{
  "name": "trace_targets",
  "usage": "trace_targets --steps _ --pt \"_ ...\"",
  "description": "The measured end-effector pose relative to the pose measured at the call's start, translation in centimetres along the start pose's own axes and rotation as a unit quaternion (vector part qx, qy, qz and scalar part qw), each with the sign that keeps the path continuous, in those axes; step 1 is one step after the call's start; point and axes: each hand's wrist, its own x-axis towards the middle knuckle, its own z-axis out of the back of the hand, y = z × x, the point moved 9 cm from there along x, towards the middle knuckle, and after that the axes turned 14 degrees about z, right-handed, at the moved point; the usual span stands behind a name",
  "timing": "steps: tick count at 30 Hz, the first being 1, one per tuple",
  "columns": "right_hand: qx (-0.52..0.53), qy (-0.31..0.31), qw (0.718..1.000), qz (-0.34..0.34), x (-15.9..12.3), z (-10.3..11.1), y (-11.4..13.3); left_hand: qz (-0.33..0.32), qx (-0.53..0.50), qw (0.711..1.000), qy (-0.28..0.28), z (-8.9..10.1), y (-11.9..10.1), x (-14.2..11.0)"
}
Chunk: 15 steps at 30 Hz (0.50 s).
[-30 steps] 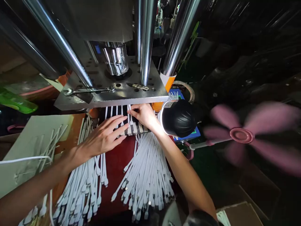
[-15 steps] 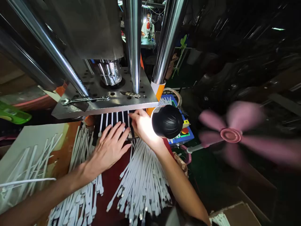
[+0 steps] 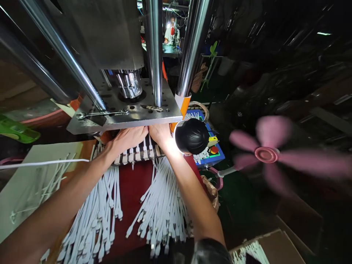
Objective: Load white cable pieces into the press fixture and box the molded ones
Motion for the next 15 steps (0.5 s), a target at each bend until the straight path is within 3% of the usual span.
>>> trace_targets --steps 2,4,6,8,9,10,12,15 --pt "0.001 -0.007 1.0 0.001 -0.5 0.9 0.3 -0.003 -0.007 1.0 -0.008 1.2 -0.3 -0.5" --pt "-0.001 -0.02 1.0 0.001 -3.1 2.0 1.2 -0.005 -0.01 1.0 -0.024 3.2 -0.8 -3.7" --pt "-0.006 -0.039 0.999 -0.02 -7.7 2.7 2.4 0.017 -0.009 0.999 -0.04 5.4 -0.6 -9.2" --pt "-0.007 -0.04 0.997 -0.068 -13.4 2.1 3.5 0.142 -0.002 0.989 -0.032 6.6 2.0 -15.5" --pt "-0.002 -0.016 0.995 -0.096 -16.1 1.1 4.1 0.213 0.026 0.976 0.021 6.0 3.6 -18.5" --pt "0.01 0.049 0.991 -0.125 -18.6 -0.7 4.7 0.28 0.059 0.955 0.083 5.0 5.4 -21.4" --pt "0.016 0.145 0.974 -0.173 -22.4 -3.7 5.8 0.346 0.095 0.917 0.176 2.9 7.7 -25.5" --pt "0.026 0.195 0.956 -0.218 -24.5 -5.9 6.5 0.364 0.072 0.902 0.219 0.4 9.5 -27.0"
